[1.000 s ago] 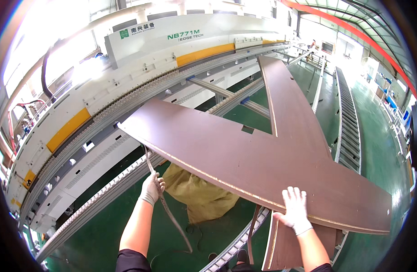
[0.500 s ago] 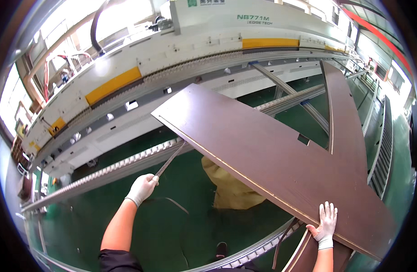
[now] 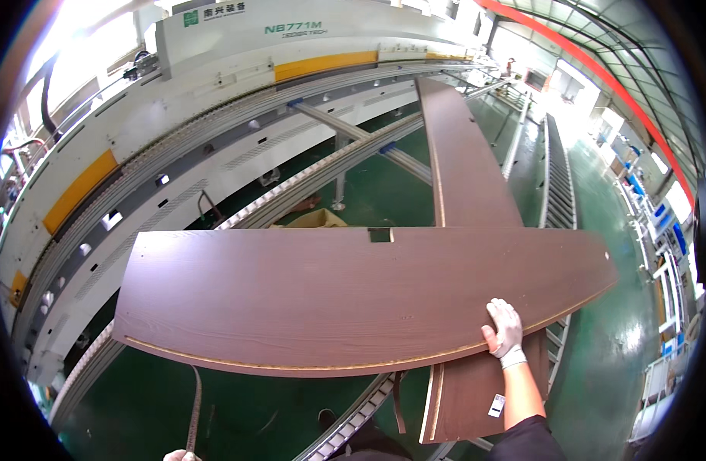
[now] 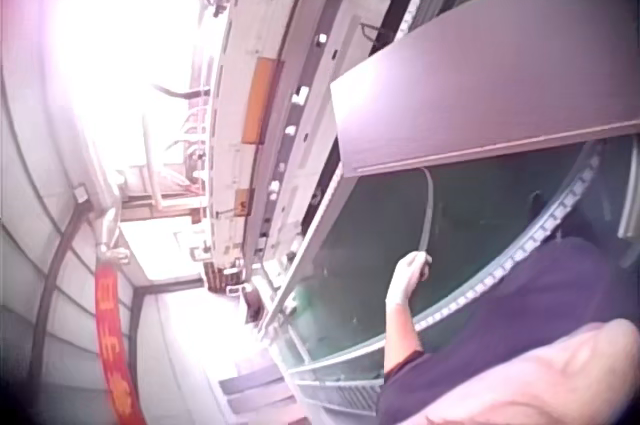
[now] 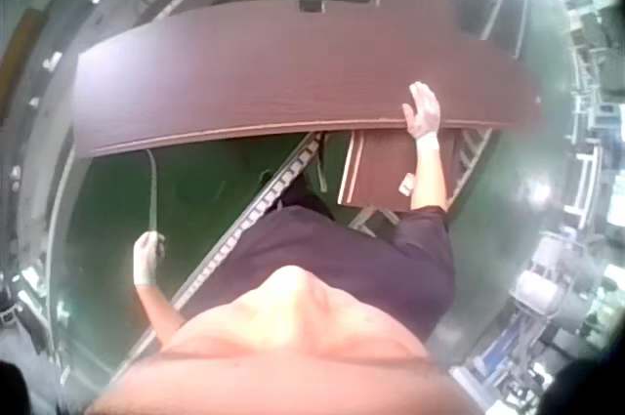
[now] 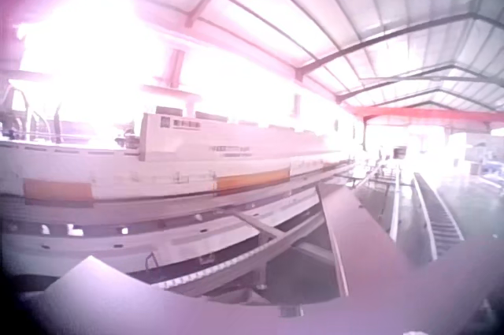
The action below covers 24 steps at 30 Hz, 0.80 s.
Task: The person picks up curved wood boards from a stack and places them onto a conveyor system by hand.
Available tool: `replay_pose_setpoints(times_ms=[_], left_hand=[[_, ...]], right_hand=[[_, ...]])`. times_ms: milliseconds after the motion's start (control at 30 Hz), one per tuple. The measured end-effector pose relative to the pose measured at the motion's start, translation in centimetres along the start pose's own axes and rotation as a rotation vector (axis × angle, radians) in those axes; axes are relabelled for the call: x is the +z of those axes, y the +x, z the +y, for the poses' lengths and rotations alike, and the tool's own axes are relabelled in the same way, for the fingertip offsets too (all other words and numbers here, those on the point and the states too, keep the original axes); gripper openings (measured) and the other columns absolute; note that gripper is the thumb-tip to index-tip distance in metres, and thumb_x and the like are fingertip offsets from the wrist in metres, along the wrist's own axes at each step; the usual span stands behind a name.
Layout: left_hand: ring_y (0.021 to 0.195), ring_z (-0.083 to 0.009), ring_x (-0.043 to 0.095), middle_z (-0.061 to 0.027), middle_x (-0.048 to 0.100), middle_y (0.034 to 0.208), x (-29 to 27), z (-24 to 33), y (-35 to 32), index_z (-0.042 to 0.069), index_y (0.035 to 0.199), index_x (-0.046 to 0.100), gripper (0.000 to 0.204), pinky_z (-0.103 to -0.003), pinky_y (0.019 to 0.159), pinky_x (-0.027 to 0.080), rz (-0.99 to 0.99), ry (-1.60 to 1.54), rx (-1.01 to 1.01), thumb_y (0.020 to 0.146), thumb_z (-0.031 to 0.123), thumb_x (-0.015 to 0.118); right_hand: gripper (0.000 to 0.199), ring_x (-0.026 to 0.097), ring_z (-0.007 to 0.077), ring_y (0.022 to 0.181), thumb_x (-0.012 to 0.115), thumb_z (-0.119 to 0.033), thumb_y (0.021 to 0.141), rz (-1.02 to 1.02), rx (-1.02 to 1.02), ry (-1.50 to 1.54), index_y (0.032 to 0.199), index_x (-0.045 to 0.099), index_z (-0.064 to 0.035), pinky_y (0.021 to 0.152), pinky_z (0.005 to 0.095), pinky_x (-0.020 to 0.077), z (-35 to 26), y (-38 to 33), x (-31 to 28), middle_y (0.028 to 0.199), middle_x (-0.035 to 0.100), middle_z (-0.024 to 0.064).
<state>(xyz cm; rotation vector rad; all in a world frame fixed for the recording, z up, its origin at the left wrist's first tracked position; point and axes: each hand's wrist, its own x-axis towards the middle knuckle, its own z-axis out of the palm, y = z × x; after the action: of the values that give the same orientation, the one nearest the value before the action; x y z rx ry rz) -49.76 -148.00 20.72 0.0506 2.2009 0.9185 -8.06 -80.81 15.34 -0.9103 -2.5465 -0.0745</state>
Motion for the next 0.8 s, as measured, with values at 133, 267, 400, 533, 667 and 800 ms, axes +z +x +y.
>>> replay_pose_setpoints(times_ms=[133,267,400,533,667,800], left_hand=[[0.112,-0.0265,0.062,-0.0138,0.069,0.117,-0.2,0.2,-1.8,0.006,0.122,0.068,0.037,-0.045,0.102,0.047,0.324,0.214,0.274,0.103,0.035,0.056],[0.116,-0.0315,0.058,-0.0177,0.06,0.124,-3.3,-0.3,4.4,-0.003,0.118,0.06,0.023,-0.039,0.105,0.044,0.93,0.297,0.656,0.1,0.009,0.054],[0.136,-0.0343,0.046,-0.0224,0.052,0.144,-6.3,2.5,13.0,-0.006,0.137,0.053,0.057,-0.041,0.116,0.034,0.961,0.188,0.314,0.1,0.037,0.059],[0.141,-0.0394,0.044,-0.0313,0.05,0.145,-4.5,7.0,20.4,-0.01,0.14,0.05,0.077,-0.041,0.116,0.034,0.662,0.228,0.155,0.096,0.052,0.06],[0.104,-0.0273,0.065,-0.0187,0.071,0.111,-3.4,4.1,19.7,-0.009,0.12,0.066,0.061,-0.037,0.094,0.048,0.458,-0.138,0.118,0.096,0.047,0.059],[0.095,-0.0227,0.058,-0.014,0.067,0.104,-2.3,3.2,15.1,-0.008,0.11,0.065,0.06,-0.037,0.09,0.046,0.402,-0.23,0.086,0.1,0.05,0.052]], right_hand=[[0.06,0.051,0.0432,0.132,0.06,-0.035,0.085,-0.065,-0.054,-0.011,0.135,0.058,-0.0009,0.115,0.0521,0.0357,3.8,2.0,0.2,0.14,0.057,0.0244],[0.066,0.036,0.0404,0.146,0.053,-0.038,0.096,-0.213,0.113,-0.191,0.153,0.041,-0.0071,0.121,0.0512,0.0246,10.6,3.0,2.1,0.157,0.04,0.0207],[0.062,0.027,0.0354,0.152,0.047,-0.039,0.104,-0.268,0.404,-0.243,0.159,0.032,-0.0182,0.123,0.0536,0.0158,12.7,3.9,5.3,0.165,0.031,0.0124],[0.061,0.03,0.0379,0.149,0.052,-0.035,0.102,-0.164,0.573,-0.234,0.157,0.035,-0.0153,0.117,0.058,0.0307,13.0,3.1,7.4,0.162,0.034,0.0136],[0.063,0.032,0.0392,0.146,0.058,-0.04,0.095,-0.171,0.705,-0.262,0.148,0.045,-0.0088,0.109,0.0708,0.0341,-0.3,6.5,6.8,0.157,0.038,0.0158],[0.063,0.034,0.0366,0.147,0.064,-0.042,0.092,-0.011,0.769,-0.115,0.146,0.05,-0.0133,0.112,0.0705,0.0279,1.4,5.0,6.9,0.157,0.042,0.0125]])
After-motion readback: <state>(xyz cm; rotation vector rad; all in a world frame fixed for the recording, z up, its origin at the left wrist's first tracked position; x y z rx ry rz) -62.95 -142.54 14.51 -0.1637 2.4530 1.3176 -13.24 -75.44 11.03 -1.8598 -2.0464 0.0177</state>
